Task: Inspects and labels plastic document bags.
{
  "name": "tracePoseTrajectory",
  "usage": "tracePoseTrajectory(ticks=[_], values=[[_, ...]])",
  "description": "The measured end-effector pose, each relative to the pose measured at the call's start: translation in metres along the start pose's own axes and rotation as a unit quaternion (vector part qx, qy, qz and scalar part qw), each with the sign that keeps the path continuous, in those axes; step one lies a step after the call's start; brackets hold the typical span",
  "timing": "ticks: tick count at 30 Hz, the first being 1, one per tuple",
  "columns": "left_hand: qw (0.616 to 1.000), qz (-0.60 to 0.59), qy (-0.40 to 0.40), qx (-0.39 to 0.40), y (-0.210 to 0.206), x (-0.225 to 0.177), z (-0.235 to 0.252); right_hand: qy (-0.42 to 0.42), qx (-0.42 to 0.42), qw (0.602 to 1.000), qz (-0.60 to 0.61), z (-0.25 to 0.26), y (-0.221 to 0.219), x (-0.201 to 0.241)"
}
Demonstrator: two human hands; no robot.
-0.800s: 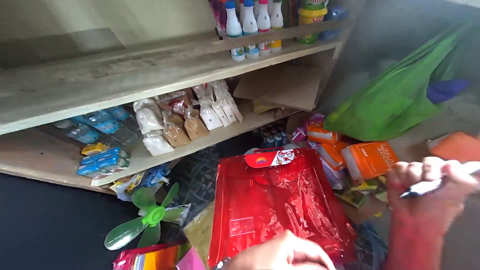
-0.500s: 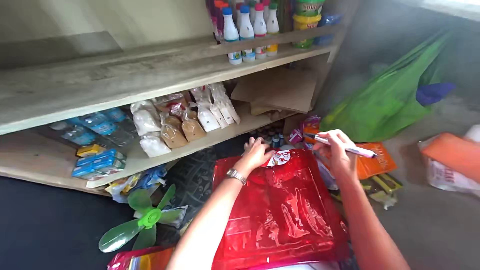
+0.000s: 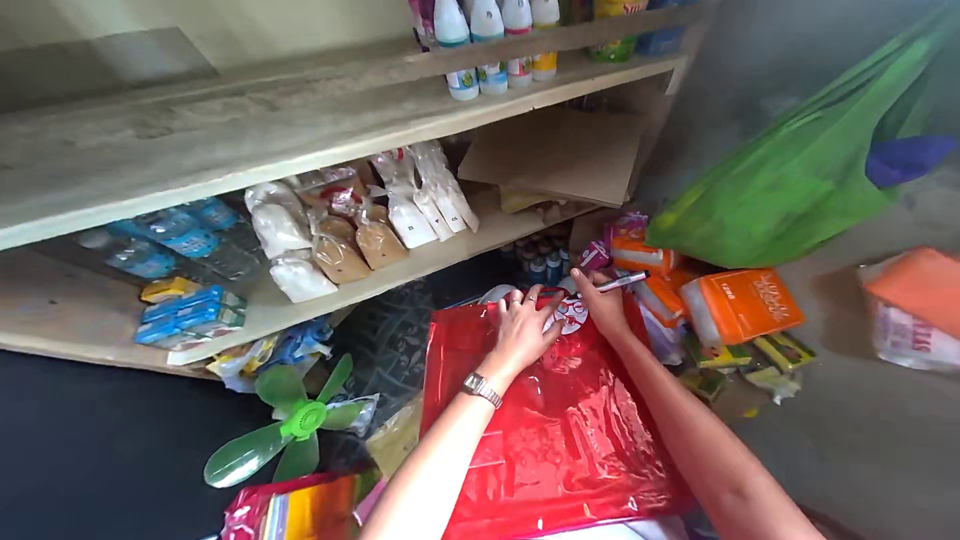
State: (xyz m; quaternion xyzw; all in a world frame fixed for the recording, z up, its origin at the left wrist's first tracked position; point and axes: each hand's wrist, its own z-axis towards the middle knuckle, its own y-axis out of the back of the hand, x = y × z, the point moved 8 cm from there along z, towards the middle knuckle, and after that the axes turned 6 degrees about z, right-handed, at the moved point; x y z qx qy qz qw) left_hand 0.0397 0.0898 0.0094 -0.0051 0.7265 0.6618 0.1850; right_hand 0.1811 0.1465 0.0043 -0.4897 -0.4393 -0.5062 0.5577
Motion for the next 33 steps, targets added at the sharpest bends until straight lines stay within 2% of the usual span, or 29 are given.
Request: tracePoseTrajectory(ticks=[4,7,12,18,26,33], values=[[1.0,-0.013,0.01,0.003,-0.001,0.0,0.002,0.113,0.024,0.993,-0.004,0.001,0.001,0.011],[0.998,-0.055,0.032,0.012,0.003,0.002,0.01,0.098,0.016,0.995,0.0,-0.002,0.001,0.004],[0.992,-0.082,0.044,-0.089,0.004,-0.001,0.015,0.136,-0.011,0.99,-0.023,-0.007,0.005,0.0],[0.992,-0.063,0.021,-0.104,-0.001,-0.003,0.012,0.149,-0.001,0.984,-0.098,-0.012,0.002,-0.001],[0.989,-0.044,0.016,-0.142,0.0,-0.003,0.009,0.162,0.004,0.981,-0.108,-0.013,0.001,-0.003],[0.989,-0.04,0.012,-0.14,0.0,-0.003,0.009,0.176,0.008,0.977,-0.117,-0.012,-0.001,-0.002]])
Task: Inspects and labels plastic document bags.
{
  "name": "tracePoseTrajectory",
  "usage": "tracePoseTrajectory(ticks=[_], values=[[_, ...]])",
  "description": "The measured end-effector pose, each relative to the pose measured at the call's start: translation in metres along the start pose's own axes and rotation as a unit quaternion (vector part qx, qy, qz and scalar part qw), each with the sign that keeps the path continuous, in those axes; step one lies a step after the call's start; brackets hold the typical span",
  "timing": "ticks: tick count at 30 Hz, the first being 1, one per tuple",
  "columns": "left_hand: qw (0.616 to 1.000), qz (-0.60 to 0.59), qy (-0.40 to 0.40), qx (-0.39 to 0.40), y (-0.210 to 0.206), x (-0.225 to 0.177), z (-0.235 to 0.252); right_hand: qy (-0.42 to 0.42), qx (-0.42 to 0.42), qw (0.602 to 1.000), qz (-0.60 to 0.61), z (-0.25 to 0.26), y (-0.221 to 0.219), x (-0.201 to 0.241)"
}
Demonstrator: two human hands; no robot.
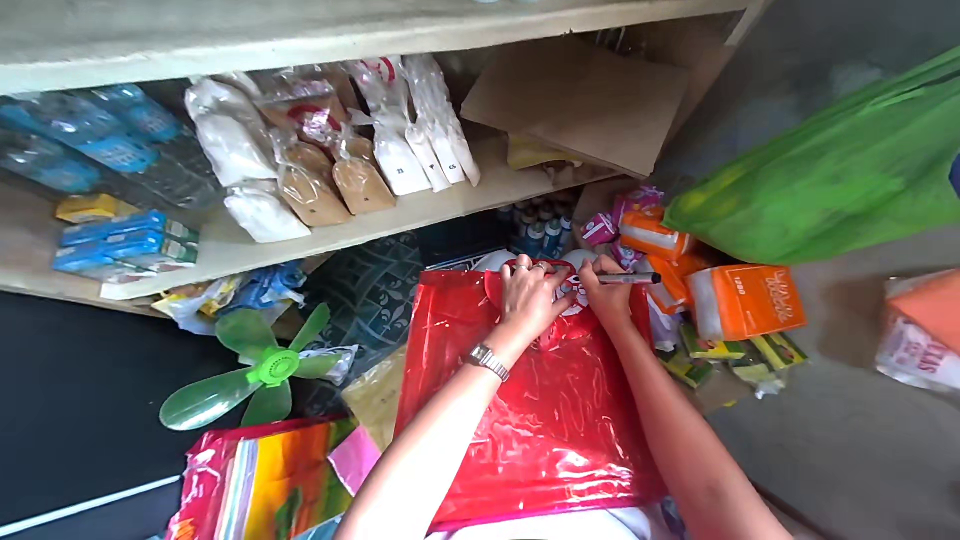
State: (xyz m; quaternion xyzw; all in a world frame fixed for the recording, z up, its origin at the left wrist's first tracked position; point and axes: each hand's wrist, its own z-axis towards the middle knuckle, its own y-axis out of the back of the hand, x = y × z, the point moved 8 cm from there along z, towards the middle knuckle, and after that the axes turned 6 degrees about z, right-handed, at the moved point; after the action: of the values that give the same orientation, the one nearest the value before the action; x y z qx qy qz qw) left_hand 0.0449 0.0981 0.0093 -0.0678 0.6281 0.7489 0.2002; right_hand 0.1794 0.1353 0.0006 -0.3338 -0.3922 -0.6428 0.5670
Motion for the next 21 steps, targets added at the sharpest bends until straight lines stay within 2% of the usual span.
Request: tracePoseTrajectory(ticks=[21], values=[[1.0,0.008,-0.001,-0.008,-0.0014,0.0005,-0.0005,-0.014,-0.02,0.999,0.032,-0.0007,0.0021,-0.0024]])
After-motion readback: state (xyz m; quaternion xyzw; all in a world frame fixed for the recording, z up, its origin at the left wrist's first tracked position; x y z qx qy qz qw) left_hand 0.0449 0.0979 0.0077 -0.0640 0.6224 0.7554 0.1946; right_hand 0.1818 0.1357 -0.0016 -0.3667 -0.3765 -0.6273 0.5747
